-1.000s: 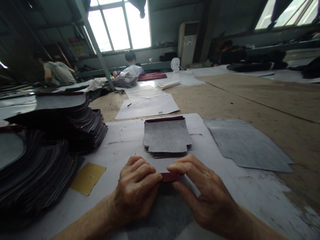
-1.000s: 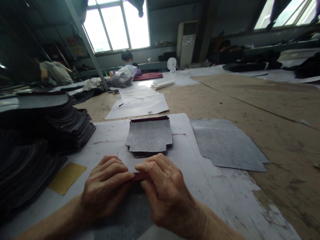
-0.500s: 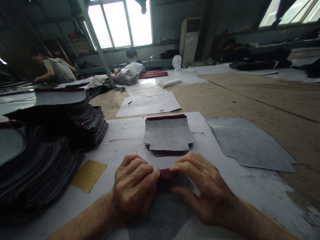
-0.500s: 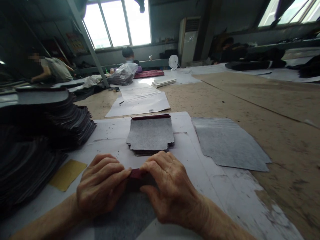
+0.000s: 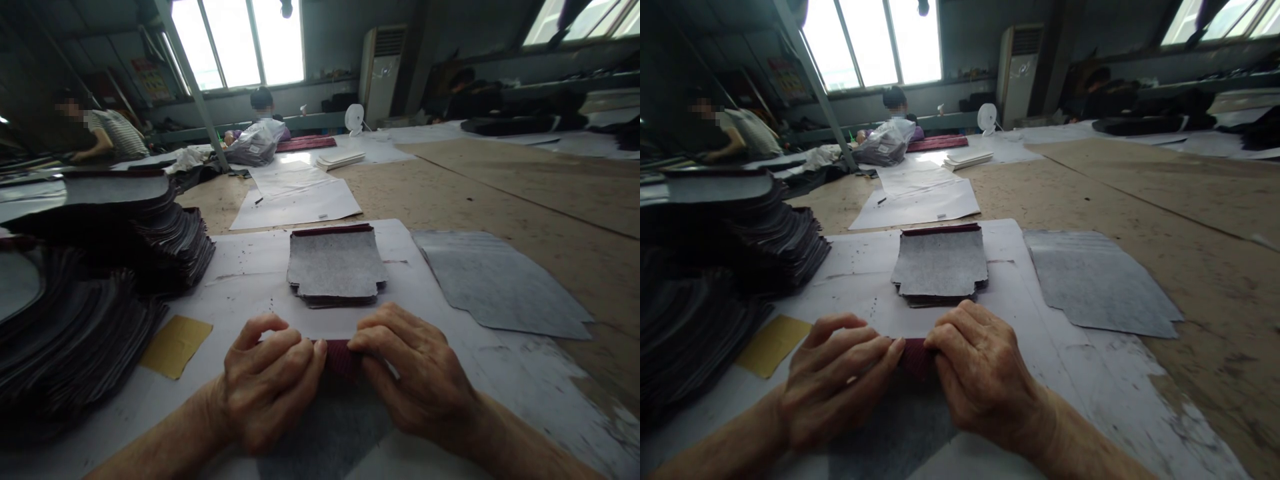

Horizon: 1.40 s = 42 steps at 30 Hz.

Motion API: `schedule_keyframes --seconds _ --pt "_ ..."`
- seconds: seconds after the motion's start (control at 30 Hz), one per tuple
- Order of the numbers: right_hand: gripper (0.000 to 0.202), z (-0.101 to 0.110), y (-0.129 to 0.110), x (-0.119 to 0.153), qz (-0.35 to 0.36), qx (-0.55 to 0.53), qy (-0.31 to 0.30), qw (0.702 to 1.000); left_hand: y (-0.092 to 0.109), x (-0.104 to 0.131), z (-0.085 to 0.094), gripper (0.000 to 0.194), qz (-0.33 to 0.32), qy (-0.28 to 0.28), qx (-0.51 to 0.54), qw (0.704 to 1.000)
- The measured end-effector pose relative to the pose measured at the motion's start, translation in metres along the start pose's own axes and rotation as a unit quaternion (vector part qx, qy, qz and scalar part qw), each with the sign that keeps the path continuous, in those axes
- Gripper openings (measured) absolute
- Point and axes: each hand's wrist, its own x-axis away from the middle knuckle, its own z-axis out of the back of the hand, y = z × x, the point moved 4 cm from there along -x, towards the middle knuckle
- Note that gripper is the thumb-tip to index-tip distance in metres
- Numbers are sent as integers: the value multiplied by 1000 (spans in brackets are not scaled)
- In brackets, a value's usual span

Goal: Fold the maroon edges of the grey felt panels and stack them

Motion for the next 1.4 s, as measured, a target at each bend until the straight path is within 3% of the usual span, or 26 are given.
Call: schedule_keyframes --seconds 0.17,0.33,0.47,0.67,0.73,0.9,0.97,1.03,1.1,1.2,1.27,1.33,1.4 --pt "15 -1 1 0 1 -4 -5 1000 -1 2 -3 17 9 0 20 1000" --pt "14 -1 1 -2 -23 -27 -10 999 -10 2 -11 16 130 3 119 984" --pt "11 -3 6 0 -114 -108 -28 987 -14 1 -16 13 202 -21 191 960" --pt "12 4 20 1 -247 -159 -23 956 -23 5 -20 15 221 -50 226 948" --pt "6 10 19 -2 -227 -138 -12 964 -27 7 -23 16 233 -52 240 941" --pt "9 12 0 -8 -53 -63 -3 997 -29 0 -20 16 219 -54 265 937" --pt "12 13 4 -7 -59 -58 31 996 -30 -3 -19 15 222 -76 288 928" --pt "15 18 19 -4 -147 -61 82 984 -37 -2 -18 17 251 -88 318 910" --pt "21 25 41 -1 -273 -91 108 952 -49 2 -18 20 310 -83 365 874" --pt "30 31 69 -3 -438 -146 68 884 -72 9 -26 25 448 -109 443 769" --pt "32 36 81 -14 -487 -151 42 859 -87 9 -32 30 531 -143 443 708" --pt "31 39 93 -31 -492 -124 32 861 -106 2 -38 33 575 -149 406 695" --pt "28 37 107 -47 -485 -80 29 870 -125 -7 -46 32 588 -136 366 708"
